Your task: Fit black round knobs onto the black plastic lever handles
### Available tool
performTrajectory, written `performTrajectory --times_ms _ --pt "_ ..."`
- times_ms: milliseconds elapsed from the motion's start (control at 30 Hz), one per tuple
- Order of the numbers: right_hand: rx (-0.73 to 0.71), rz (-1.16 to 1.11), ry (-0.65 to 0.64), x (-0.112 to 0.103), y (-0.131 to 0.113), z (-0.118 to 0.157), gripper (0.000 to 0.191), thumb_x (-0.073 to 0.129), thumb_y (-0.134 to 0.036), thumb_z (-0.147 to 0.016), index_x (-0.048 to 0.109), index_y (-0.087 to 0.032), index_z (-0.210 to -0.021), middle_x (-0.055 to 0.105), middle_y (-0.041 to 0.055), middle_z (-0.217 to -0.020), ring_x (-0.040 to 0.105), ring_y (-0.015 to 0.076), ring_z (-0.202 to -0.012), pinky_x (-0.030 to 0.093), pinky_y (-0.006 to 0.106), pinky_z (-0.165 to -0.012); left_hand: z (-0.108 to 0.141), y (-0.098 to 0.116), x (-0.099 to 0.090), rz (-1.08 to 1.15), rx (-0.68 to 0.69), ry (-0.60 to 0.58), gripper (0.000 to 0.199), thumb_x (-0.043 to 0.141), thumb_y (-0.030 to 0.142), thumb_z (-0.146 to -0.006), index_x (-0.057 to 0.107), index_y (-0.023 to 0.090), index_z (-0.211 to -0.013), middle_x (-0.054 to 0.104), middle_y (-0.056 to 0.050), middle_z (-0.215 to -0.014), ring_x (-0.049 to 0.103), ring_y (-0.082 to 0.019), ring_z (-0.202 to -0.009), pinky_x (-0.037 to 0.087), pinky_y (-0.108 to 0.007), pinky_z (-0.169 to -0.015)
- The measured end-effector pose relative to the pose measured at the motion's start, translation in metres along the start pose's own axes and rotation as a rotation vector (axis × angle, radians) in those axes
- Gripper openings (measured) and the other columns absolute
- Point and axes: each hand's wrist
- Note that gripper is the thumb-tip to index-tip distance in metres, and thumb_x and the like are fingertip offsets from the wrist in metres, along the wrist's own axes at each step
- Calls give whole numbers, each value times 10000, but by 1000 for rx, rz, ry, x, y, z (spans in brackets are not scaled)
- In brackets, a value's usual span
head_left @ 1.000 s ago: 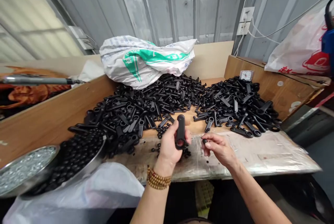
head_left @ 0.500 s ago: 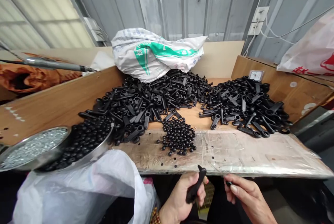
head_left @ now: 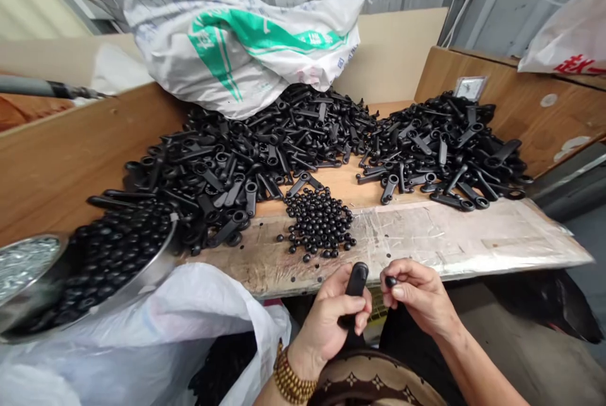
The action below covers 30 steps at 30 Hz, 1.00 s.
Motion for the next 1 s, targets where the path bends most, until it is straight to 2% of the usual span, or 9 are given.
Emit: performTrajectory --times_ms 100,167,267,367,467,767,833,900,1000 --pt "-23 -37 44 3 3 0 181 750 -187 -647 716 -217 -822 636 6 -648 580 111 -500 434 208 -459 -1 1 7 -74 26 130 282 519 315 -822 584 114 -1008 595 -58 -655 507 -96 -506 401 -184 -444" --pt "-32 -56 64 4 5 1 197 754 -183 -642 725 -221 -833 638 5 -638 578 112 -496 448 217 -459 -2 -1 12 -129 60 188 334 482 376 -856 601 103 -1007 566 -48 -640 517 -116 -554 416 -210 -481" --pt "-32 -66 79 6 4 3 232 747 -190 -655 725 -225 -884 660 20 -661 600 131 -535 465 229 -468 -3 -7 16 -201 116 243 303 571 336 -815 609 132 -1036 510 -6 -615 528 -135 -605 432 -233 -517" --pt "-23 -75 119 9 1 5 241 754 -207 -651 725 -218 -890 671 30 -664 618 143 -557 479 232 -479 -4 -13 13 -352 185 320 372 608 360 -794 597 153 -1102 497 11 -608 511 -124 -583 407 -224 -505" --pt "-18 -75 155 12 0 6 222 745 -218 -667 720 -210 -888 668 26 -639 613 131 -536 478 221 -483 -5 -17 10 -505 221 355 428 573 396 -820 569 161 -1177 536 -5 -667 471 -96 -569 371 -211 -513" --pt "-53 -93 170 12 4 7 209 710 -207 -709 697 -177 -915 670 33 -656 604 130 -536 466 227 -482 -9 -22 17 -647 296 417 421 526 416 -846 586 161 -1176 563 -5 -681 472 -106 -592 401 -221 -558" --pt "-53 -109 169 13 4 8 200 701 -206 -719 694 -179 -917 676 34 -673 607 126 -532 470 223 -482 -7 -25 18 -754 313 436 436 514 416 -853 562 172 -1211 625 -17 -744 532 -124 -639 446 -233 -620" --pt "-47 -121 187 14 4 8 192 703 -217 -719 694 -174 -905 677 34 -670 604 126 -516 473 224 -471 -6 -29 17 -893 354 437 429 480 389 -877 520 191 -1255 669 -37 -908 593 -151 -777 473 -246 -734" --pt "-36 -131 215 15 7 9 199 709 -237 -714 692 -169 -900 672 32 -655 600 131 -494 476 234 -453 -4 -35 13 -1111 486 424 410 424 301 -912 447 223 -1314 601 -47 -1190 570 -169 -1035 440 -245 -897"
Point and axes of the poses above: each hand's wrist, its own z-axis away from the middle knuckle, its own x-axis out of the palm, y = z × x
